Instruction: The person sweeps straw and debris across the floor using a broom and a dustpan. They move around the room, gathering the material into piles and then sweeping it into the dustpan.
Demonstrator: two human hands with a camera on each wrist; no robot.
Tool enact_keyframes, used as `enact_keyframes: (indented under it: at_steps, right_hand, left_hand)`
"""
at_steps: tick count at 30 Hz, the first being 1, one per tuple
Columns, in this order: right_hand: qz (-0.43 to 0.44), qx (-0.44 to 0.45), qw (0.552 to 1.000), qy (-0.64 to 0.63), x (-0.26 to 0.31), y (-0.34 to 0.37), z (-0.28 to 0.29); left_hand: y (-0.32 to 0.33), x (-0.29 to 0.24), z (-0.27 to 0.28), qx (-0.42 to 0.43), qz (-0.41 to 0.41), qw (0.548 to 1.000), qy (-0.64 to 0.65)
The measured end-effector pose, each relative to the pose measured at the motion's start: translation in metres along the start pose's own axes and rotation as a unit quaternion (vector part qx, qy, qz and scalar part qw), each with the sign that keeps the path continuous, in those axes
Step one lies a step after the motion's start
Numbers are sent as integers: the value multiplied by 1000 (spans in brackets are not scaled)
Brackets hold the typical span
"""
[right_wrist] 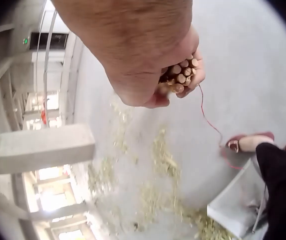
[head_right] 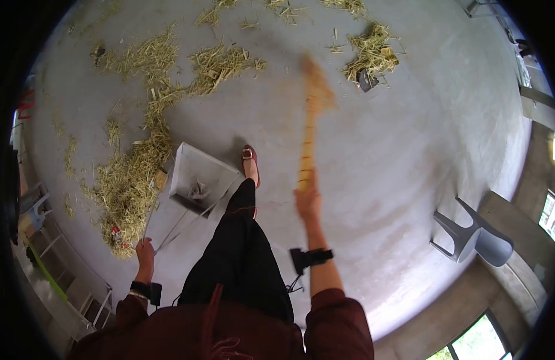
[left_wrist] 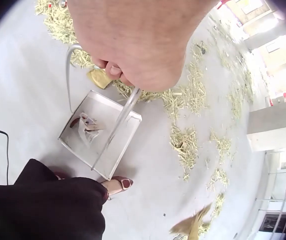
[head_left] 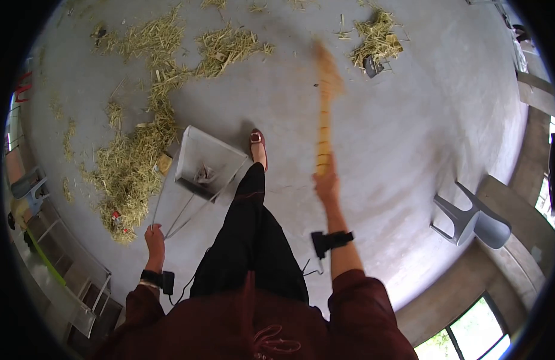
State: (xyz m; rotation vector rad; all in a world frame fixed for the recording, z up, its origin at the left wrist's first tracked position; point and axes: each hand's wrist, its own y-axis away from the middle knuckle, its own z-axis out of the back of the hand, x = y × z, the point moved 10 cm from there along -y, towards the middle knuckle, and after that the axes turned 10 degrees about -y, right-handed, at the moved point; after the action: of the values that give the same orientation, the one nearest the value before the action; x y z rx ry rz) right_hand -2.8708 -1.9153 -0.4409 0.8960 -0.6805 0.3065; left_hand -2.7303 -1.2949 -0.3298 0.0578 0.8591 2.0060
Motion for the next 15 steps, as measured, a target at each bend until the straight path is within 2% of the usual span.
enact_keyframes:
  at_steps: [2, 3, 5, 6, 7, 8, 9, 10, 11, 13, 14, 15]
  right_hand:
    - [-176, -74, 979, -70, -14, -35, 56]
    - [-180, -73, 979, -66, -19, -64, 64]
    - [-229, -98, 934, -257, -61, -103, 54]
    - [-227, -92, 930, -275, -61, -115, 30]
    - [-218, -68, 934, -275, -55, -120, -2]
    - [-175, -38, 962, -206, -40, -116, -46]
    - [-116, -10, 992, -53, -14, -100, -87]
    - [-60, 14, 996, 60, 23, -78, -126]
    - [-108, 87, 990, 23, 65, -50, -154]
    - [20, 156, 985, -76, 106, -28, -199]
    - [-37, 250, 962, -104, 135, -12, -204]
    - [-38, 248, 962, -107, 152, -13, -189]
  left_hand:
    - [-18, -25, -23, -2, 6, 1000, 5]
    - [-23, -34, -32, 1, 18, 1000, 13]
    - [-12, -53, -39, 13, 37, 999, 21]
    - [-22, -74, -46, 20, 26, 998, 45]
    - [-29, -81, -46, 9, 14, 1000, 11]
    - [-34, -89, -51, 9, 17, 1000, 10]
    - [-34, -97, -51, 5, 12, 1000, 5]
    - [-36, -109, -47, -2, 4, 1000, 0]
    - [-39, -123, -47, -5, 1, 1000, -2]
    - [-33, -150, -50, 10, -11, 1000, -23]
    - [-30, -159, -48, 11, -10, 999, -28]
    - [-31, -168, -49, 13, -2, 1000, -22]
